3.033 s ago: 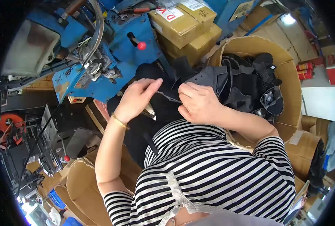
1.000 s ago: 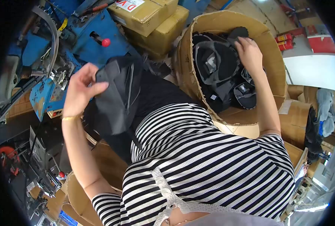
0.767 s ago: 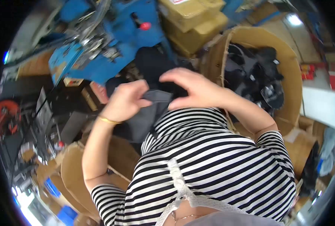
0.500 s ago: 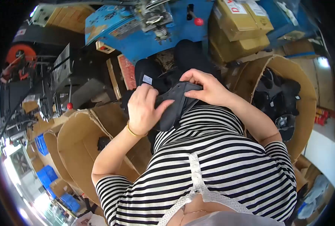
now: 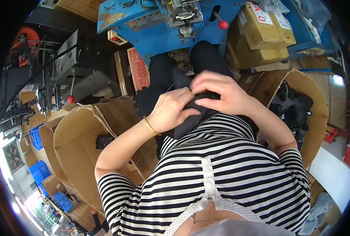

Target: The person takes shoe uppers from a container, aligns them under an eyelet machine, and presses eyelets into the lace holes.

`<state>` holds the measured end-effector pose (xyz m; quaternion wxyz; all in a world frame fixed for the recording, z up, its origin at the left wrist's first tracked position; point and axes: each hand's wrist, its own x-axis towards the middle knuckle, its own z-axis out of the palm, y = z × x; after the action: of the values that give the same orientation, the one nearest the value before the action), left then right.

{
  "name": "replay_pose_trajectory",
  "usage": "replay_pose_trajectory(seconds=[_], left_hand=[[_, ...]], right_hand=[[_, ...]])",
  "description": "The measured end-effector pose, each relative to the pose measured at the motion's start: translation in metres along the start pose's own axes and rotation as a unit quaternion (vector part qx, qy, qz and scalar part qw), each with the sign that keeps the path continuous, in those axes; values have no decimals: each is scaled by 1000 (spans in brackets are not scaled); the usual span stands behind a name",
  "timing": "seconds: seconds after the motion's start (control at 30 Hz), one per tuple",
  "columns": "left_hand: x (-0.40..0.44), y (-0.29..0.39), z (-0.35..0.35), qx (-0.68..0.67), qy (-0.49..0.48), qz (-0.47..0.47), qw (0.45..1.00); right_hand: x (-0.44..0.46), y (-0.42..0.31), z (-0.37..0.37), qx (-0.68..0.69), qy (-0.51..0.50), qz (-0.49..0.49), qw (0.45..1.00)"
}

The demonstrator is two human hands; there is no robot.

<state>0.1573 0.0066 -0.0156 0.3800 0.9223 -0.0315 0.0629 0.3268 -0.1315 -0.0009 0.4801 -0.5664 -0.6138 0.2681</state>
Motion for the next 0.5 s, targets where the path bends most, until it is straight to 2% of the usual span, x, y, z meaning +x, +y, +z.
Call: replay_pose_trajectory(seconds=[0.03, 0.07, 0.1, 0.13, 0.17, 0.27, 0.37, 0.5], left_hand=[[2, -4, 5, -20, -9, 14, 1000], [7, -1, 13, -42, 32, 73, 996], [5, -2, 17, 1, 12, 104, 994], [6, 2, 15, -6, 18, 137, 990], [7, 4, 13, -12, 23, 170, 985], [-11, -3, 9, -15, 84, 130, 988], [-21, -14, 14, -60, 98, 49, 992], [-17, -15, 12, -72, 89, -18, 993]], right_hand=[[10, -4, 1, -48, 49, -95, 993], [22, -13, 0, -34, 49, -108, 992], [32, -19, 0, -20, 50, -120, 991], [34, -11, 7, 32, -15, -88, 995], [31, -2, 6, -8, -83, -47, 995], [0, 41, 6, -119, -192, -82, 971], [-27, 41, 13, -89, -151, -63, 982], [-33, 16, -4, -158, -244, -60, 955]])
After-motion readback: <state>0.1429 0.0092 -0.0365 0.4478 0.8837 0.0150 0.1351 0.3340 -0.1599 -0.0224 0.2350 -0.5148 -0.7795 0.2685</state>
